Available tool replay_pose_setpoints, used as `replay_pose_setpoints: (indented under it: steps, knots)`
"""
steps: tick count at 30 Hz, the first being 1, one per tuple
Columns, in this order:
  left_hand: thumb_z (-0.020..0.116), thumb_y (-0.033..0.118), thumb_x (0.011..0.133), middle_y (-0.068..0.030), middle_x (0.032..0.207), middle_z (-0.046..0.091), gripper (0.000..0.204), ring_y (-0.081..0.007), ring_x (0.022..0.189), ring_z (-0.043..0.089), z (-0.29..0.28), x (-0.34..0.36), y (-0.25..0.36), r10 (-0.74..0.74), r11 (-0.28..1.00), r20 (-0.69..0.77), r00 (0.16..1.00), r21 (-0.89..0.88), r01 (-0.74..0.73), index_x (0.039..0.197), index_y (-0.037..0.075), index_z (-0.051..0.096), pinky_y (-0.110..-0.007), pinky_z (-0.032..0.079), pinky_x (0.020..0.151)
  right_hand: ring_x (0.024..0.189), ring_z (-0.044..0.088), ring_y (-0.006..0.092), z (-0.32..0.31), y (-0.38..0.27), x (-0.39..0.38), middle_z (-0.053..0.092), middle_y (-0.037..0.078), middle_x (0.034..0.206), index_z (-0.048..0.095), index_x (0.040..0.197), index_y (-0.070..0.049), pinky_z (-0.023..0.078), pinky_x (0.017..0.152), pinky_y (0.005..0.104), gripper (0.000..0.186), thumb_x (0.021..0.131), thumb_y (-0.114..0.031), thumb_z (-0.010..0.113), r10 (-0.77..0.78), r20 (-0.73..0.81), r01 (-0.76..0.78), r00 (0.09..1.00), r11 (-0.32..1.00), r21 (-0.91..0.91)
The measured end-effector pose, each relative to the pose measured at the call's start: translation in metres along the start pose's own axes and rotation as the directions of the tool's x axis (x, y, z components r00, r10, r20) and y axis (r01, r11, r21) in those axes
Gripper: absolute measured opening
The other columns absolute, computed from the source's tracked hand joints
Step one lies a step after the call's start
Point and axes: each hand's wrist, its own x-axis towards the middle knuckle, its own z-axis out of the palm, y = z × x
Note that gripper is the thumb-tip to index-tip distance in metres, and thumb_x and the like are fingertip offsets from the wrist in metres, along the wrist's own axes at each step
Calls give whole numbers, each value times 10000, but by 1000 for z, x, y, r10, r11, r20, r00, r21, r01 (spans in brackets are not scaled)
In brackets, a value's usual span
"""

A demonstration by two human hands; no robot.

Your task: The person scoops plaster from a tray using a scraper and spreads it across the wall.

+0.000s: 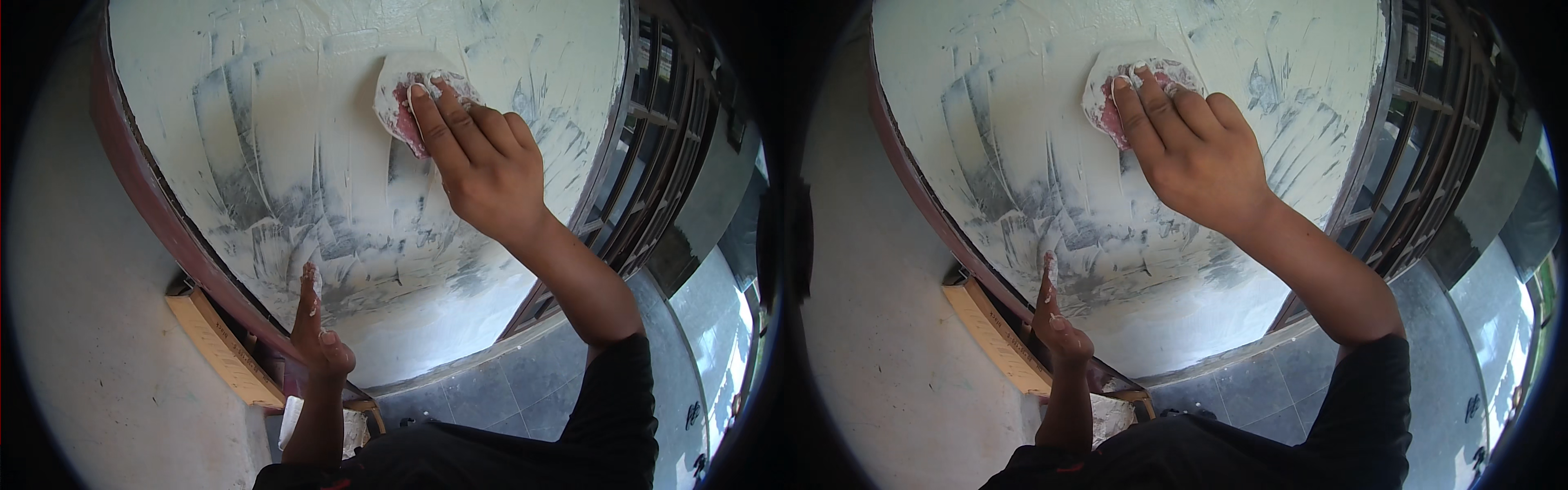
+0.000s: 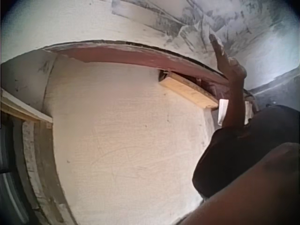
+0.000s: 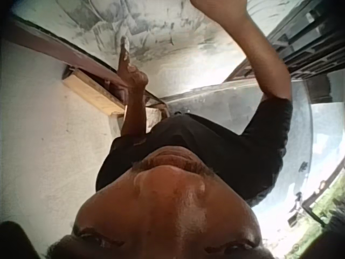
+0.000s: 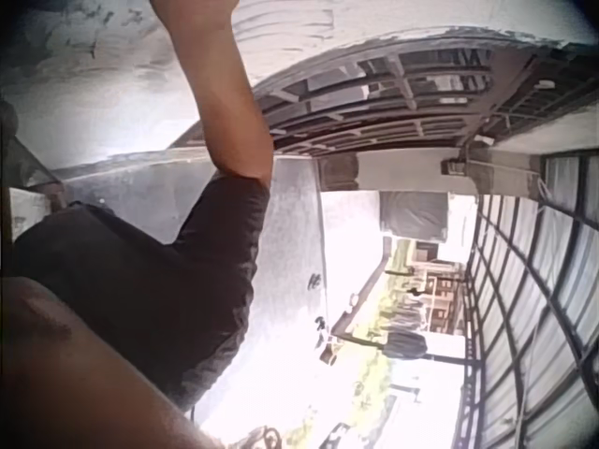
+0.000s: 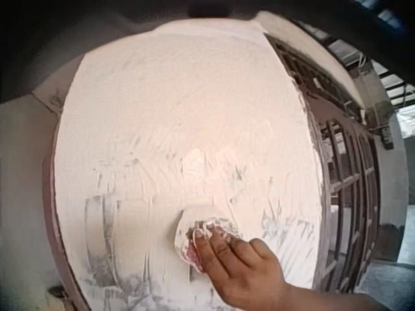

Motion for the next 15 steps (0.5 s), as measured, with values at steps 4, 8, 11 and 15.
replay_pose_setpoints:
  steps: [4,8,11,15]
  knots:
    - [221,439,1007,-342,1347,490,725,-437,1280,489,-5,-1,-2,23,999,33,999,29,-24,1348,-173,409,-466,390,1080,911,620,229,17,-23,-17,682,176,1101,624,1227,30,468,713,292,448,805,-117,607,-77,104,79,992,997,-9]
    - [277,398,998,-342,1338,501,674,-446,1270,500,4,-6,-9,18,999,-22,1000,-43,-19,1330,-166,433,-466,423,1054,952,653,282,13,-112,-135,698,181,1059,667,1164,26,563,778,320,341,867,-121,590,-250,181,243,951,968,62]
    - [294,386,996,-333,1346,500,661,-434,1279,496,7,-12,-12,42,997,-28,999,-60,-44,1328,-168,435,-457,421,1055,1013,627,255,-24,-152,-180,663,161,1144,649,1191,8,535,835,325,359,875,-161,621,-257,366,138,894,937,321]
    - [307,394,992,-327,1352,500,666,-421,1287,494,5,-17,-1,-1,997,23,1000,-81,3,1335,-163,433,-447,417,1056,932,625,213,-56,-137,-164,682,146,1110,651,1189,0,476,728,290,381,853,-179,645,-80,446,-169,892,855,490]
